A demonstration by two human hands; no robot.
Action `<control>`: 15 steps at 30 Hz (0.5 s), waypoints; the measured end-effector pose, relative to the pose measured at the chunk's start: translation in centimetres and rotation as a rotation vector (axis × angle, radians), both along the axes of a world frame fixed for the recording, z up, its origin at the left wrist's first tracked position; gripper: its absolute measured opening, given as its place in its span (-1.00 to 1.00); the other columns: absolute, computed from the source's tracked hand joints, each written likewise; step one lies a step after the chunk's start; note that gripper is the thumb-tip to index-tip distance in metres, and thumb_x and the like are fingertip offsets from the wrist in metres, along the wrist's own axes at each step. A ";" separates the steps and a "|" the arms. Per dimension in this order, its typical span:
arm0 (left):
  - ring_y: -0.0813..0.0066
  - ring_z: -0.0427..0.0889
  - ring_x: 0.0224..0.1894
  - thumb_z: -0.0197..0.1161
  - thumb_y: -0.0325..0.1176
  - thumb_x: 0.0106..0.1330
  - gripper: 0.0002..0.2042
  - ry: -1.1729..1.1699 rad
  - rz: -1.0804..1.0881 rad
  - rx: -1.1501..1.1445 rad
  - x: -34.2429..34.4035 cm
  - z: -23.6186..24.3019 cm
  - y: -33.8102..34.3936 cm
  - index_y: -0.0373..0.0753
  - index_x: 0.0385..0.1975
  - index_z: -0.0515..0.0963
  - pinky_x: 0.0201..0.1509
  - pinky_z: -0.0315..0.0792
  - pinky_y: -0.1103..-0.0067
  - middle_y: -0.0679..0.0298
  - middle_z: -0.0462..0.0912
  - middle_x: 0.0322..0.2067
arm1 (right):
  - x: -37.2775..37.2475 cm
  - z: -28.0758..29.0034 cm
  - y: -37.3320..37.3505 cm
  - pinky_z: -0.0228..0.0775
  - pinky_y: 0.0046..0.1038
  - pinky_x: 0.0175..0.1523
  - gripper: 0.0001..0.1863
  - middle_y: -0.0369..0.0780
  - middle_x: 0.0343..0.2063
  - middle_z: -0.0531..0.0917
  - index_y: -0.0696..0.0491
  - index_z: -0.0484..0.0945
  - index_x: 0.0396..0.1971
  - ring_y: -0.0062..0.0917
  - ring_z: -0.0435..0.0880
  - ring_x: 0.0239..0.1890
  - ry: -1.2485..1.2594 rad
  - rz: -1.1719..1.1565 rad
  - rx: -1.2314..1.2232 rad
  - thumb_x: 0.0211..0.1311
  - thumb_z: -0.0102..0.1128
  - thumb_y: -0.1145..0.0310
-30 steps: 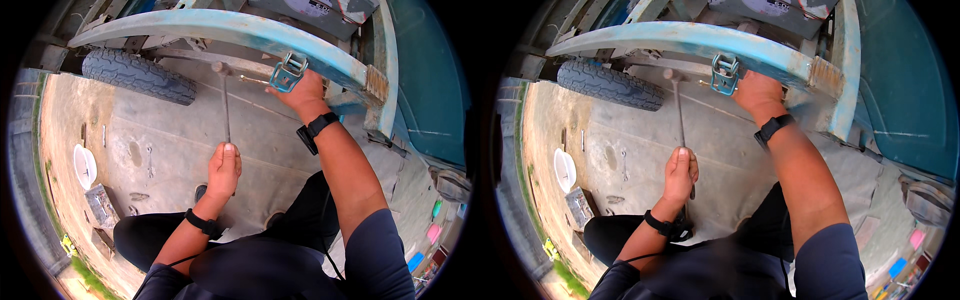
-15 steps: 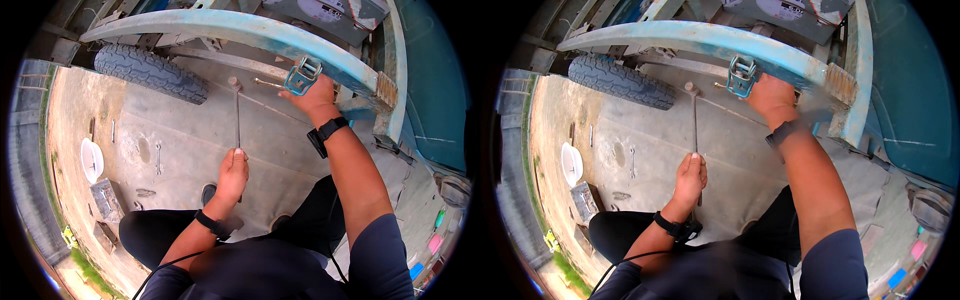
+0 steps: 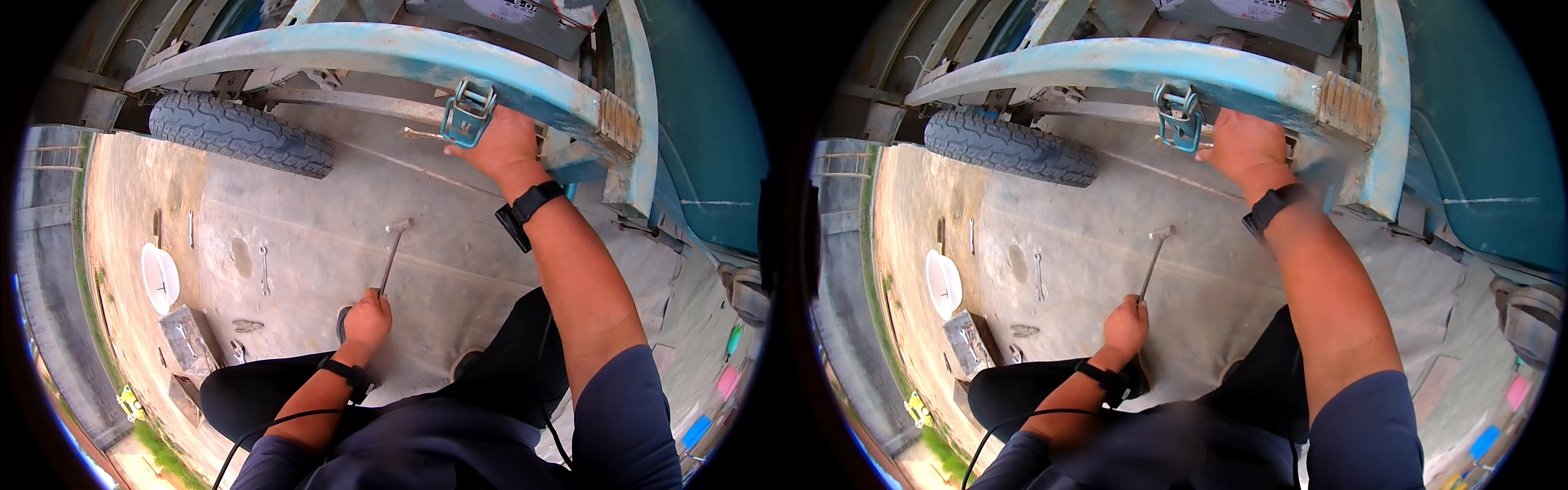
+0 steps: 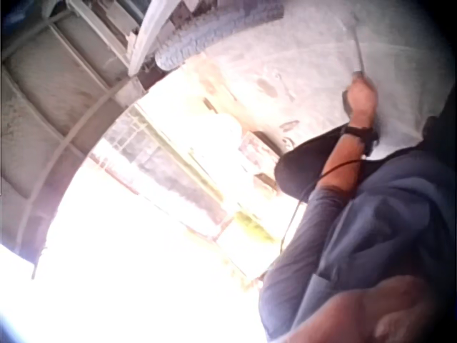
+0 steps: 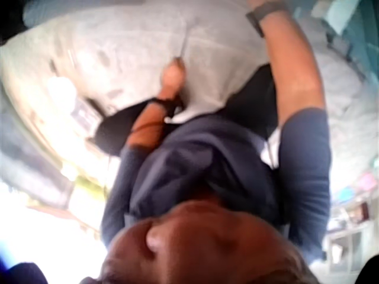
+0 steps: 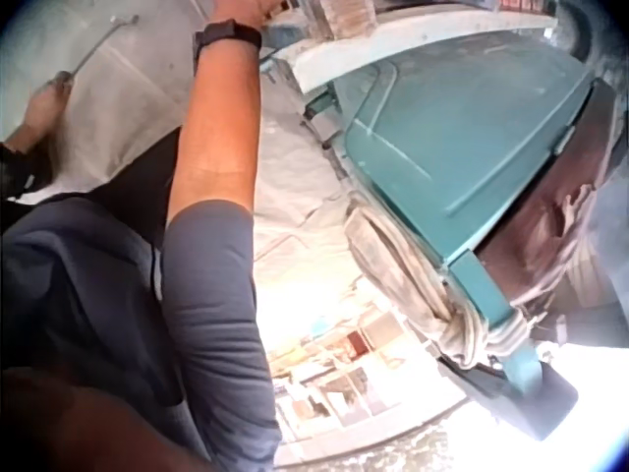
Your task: The person retrieves a hammer and wrench from inside a house, then returns outside to work on a teal three-wheeled vehicle. They use the hammer to tap a metal bracket and the wrench to loosen and tighten bolts on the vehicle frame.
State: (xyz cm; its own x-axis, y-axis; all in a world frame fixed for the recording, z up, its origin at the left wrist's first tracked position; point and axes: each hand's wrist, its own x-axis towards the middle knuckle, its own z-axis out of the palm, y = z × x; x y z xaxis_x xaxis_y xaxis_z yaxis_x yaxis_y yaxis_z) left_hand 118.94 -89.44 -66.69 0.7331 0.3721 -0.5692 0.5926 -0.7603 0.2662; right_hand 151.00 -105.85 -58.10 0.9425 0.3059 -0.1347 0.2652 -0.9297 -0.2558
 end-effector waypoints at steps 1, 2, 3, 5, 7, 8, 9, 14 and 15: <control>-0.15 0.70 -0.29 0.02 -0.23 0.45 -0.73 0.034 -0.014 -0.001 -0.3 -0.3 -0.2 -0.33 -0.10 0.46 -0.12 0.54 0.08 -0.14 0.70 -0.34 | 0.0 0.4 0.0 0.50 -0.24 0.15 -0.21 -0.15 0.00 0.67 0.00 0.58 0.05 -0.23 0.63 0.08 0.023 0.034 -0.041 -0.16 0.57 -0.16; -0.14 0.70 -0.28 0.03 -0.24 0.45 -0.73 0.069 -0.028 -0.001 -0.7 -0.8 -0.4 -0.33 -0.07 0.46 -0.11 0.54 0.09 -0.13 0.71 -0.33 | 0.1 0.8 0.1 0.51 -0.24 0.16 -0.22 -0.17 0.09 0.63 0.03 0.55 0.09 -0.26 0.59 0.16 0.047 0.067 -0.081 -0.08 0.52 -0.16; -0.14 0.71 -0.26 0.03 -0.24 0.44 -0.70 0.081 -0.044 -0.026 -1.3 -1.5 -0.5 -0.34 -0.02 0.44 -0.09 0.55 0.09 -0.13 0.71 -0.32 | 0.1 1.1 0.1 0.52 -0.24 0.17 -0.21 -0.18 0.17 0.58 0.06 0.51 0.14 -0.29 0.55 0.23 0.069 0.098 -0.118 0.01 0.48 -0.16; -0.14 0.71 -0.24 0.04 -0.24 0.42 -0.64 0.107 -0.069 -0.075 -2.7 -3.0 -0.6 -0.36 0.07 0.42 -0.05 0.56 0.11 -0.12 0.71 -0.31 | -0.2 0.6 0.2 0.53 -0.24 0.16 -0.25 -0.20 0.17 0.60 0.03 0.52 0.13 -0.30 0.56 0.22 -0.028 0.090 -0.109 0.02 0.48 -0.13; -0.13 0.70 -0.15 0.06 -0.26 0.40 -0.60 0.218 -0.088 -0.123 -2.9 -3.3 -0.8 -0.37 0.13 0.40 0.01 0.55 0.14 -0.14 0.70 -0.23 | -0.7 -0.4 0.0 0.55 -0.21 0.13 -0.29 -0.22 0.14 0.62 0.00 0.52 0.13 -0.29 0.59 0.19 -0.165 0.087 -0.090 0.05 0.47 -0.09; -0.13 0.69 -0.11 0.07 -0.27 0.39 -0.58 0.274 -0.096 -0.147 -3.0 -3.5 -0.7 -0.37 0.16 0.39 0.04 0.55 0.15 -0.15 0.69 -0.19 | -0.3 -0.7 -0.1 0.44 -0.19 0.23 -0.17 -0.19 0.21 0.54 0.01 0.44 0.22 -0.25 0.50 0.26 -0.087 0.097 -0.099 0.01 0.46 -0.16; -0.13 0.67 -0.07 0.08 -0.27 0.38 -0.58 0.226 -0.101 -0.148 -3.0 -3.6 -0.7 -0.36 0.17 0.39 0.06 0.54 0.17 -0.16 0.67 -0.14 | 0.2 -0.6 0.0 0.32 -0.18 0.32 -0.05 -0.15 0.28 0.46 0.01 0.36 0.30 -0.21 0.42 0.32 -0.010 0.107 -0.108 -0.03 0.45 -0.23; -0.07 0.61 0.07 0.19 -0.31 0.33 -0.60 0.038 -0.120 -0.156 0.5 -1.7 0.3 -0.32 0.12 0.46 0.14 0.51 0.23 -0.13 0.59 0.02 | 0.2 0.1 0.2 0.14 -0.18 0.45 0.10 -0.09 0.35 0.37 0.13 0.28 0.37 -0.16 0.28 0.41 0.101 0.078 -0.139 -0.07 0.43 -0.30; -0.05 0.61 0.05 0.20 -0.31 0.32 -0.62 -0.038 -0.155 -0.124 1.9 -1.1 0.7 -0.31 0.10 0.47 0.12 0.51 0.22 -0.10 0.60 0.00 | 0.2 0.4 0.1 0.14 -0.19 0.45 0.11 -0.08 0.34 0.38 0.14 0.27 0.37 -0.17 0.29 0.40 0.106 0.077 -0.128 -0.07 0.43 -0.30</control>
State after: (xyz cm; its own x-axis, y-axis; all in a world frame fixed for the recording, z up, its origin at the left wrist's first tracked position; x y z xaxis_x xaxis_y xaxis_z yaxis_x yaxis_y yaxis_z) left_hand 120.87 -88.77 -67.75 0.7981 0.1822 -0.5743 0.4590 -0.8013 0.3837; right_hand 151.23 -105.72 -57.69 0.8953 0.3506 -0.2748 0.3147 -0.9344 -0.1666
